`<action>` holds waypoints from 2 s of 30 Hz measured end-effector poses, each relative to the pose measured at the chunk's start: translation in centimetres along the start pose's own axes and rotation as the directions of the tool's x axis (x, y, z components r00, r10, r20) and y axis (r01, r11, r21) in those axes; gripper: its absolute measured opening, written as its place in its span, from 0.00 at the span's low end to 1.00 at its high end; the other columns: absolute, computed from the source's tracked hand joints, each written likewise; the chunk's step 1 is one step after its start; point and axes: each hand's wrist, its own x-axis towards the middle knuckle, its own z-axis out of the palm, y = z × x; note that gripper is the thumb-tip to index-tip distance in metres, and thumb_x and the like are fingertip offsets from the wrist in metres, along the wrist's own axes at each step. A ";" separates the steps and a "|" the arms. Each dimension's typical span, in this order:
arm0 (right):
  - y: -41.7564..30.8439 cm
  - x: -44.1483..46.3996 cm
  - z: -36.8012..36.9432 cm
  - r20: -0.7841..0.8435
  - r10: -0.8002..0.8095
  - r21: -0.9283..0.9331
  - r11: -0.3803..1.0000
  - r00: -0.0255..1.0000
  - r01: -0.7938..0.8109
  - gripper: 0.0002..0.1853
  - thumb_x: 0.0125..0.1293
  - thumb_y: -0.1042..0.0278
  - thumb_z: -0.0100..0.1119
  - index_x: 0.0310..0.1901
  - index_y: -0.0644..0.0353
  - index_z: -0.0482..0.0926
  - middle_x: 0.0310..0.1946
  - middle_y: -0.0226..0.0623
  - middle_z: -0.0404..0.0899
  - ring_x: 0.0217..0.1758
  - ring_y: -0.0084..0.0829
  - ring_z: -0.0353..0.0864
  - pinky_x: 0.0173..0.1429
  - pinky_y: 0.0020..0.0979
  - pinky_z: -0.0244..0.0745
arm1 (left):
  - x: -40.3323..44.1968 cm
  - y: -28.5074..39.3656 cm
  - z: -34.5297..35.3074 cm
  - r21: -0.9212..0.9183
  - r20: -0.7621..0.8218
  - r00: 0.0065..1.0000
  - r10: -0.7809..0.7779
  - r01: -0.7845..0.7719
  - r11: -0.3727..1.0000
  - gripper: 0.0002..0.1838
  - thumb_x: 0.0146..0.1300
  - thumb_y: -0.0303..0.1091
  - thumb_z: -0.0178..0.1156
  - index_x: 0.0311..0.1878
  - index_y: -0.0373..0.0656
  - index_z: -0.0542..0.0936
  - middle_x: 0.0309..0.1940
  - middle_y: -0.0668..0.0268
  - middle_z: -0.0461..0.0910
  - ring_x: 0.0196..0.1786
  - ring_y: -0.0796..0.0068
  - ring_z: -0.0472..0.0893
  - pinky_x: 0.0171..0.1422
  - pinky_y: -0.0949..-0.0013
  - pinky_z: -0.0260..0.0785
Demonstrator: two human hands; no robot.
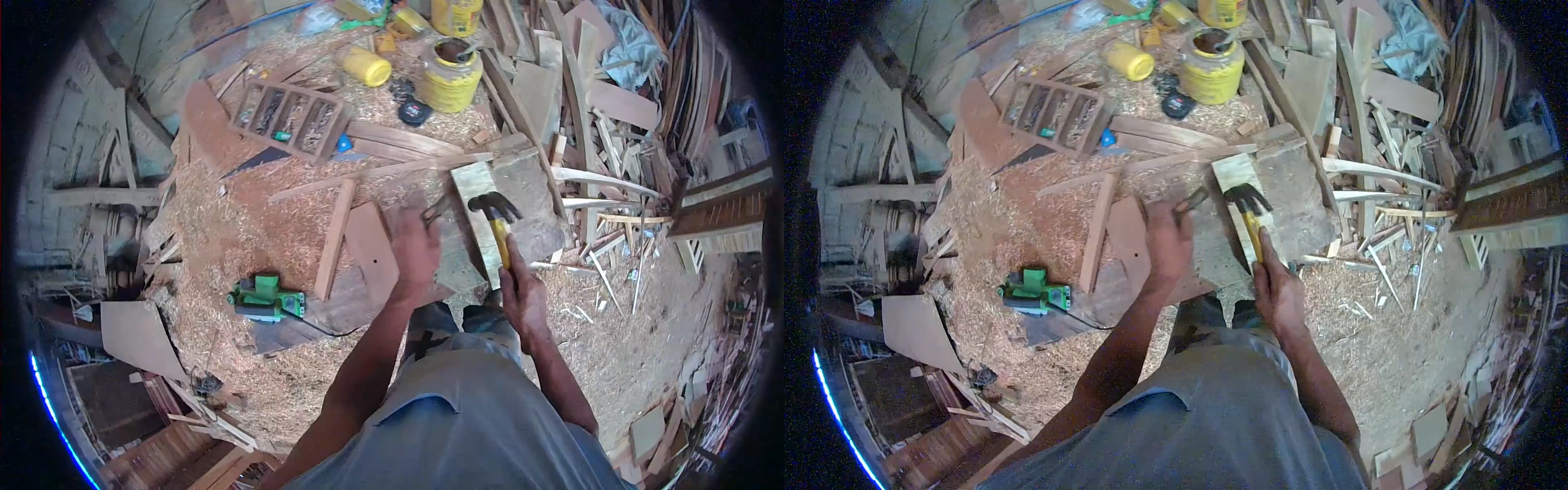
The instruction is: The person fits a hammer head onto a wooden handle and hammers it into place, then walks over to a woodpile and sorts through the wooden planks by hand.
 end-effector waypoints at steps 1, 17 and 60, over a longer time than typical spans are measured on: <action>-0.5 0.5 0.9 0.040 0.028 -0.045 0.999 0.999 -0.026 0.32 0.77 0.68 0.56 0.81 0.41 0.64 0.42 0.55 0.87 0.40 0.50 0.88 0.46 0.43 0.82 | -1.1 -1.2 -1.5 -0.130 0.010 0.991 -0.131 0.131 0.983 0.14 0.70 0.35 0.66 0.49 0.38 0.73 0.41 0.48 0.79 0.44 0.49 0.82 0.49 0.47 0.75; -5.6 5.3 13.8 0.578 -0.651 0.433 0.756 0.492 0.491 0.21 0.74 0.53 0.63 0.57 0.62 0.82 0.43 0.42 0.82 0.45 0.35 0.83 0.46 0.38 0.80 | -6.9 -6.6 -12.1 -0.778 0.430 0.785 -0.446 0.573 0.258 0.16 0.74 0.46 0.67 0.44 0.45 0.75 0.32 0.68 0.78 0.30 0.77 0.78 0.39 0.65 0.77; 3.6 2.4 10.6 0.272 0.393 -0.150 0.919 0.878 -0.365 0.26 0.61 0.55 0.70 0.59 0.53 0.76 0.46 0.52 0.86 0.50 0.55 0.86 0.54 0.53 0.81 | 2.0 -5.9 -8.1 -0.520 0.809 0.535 -0.243 0.844 0.128 0.17 0.75 0.32 0.63 0.64 0.41 0.77 0.47 0.67 0.80 0.45 0.77 0.79 0.49 0.67 0.79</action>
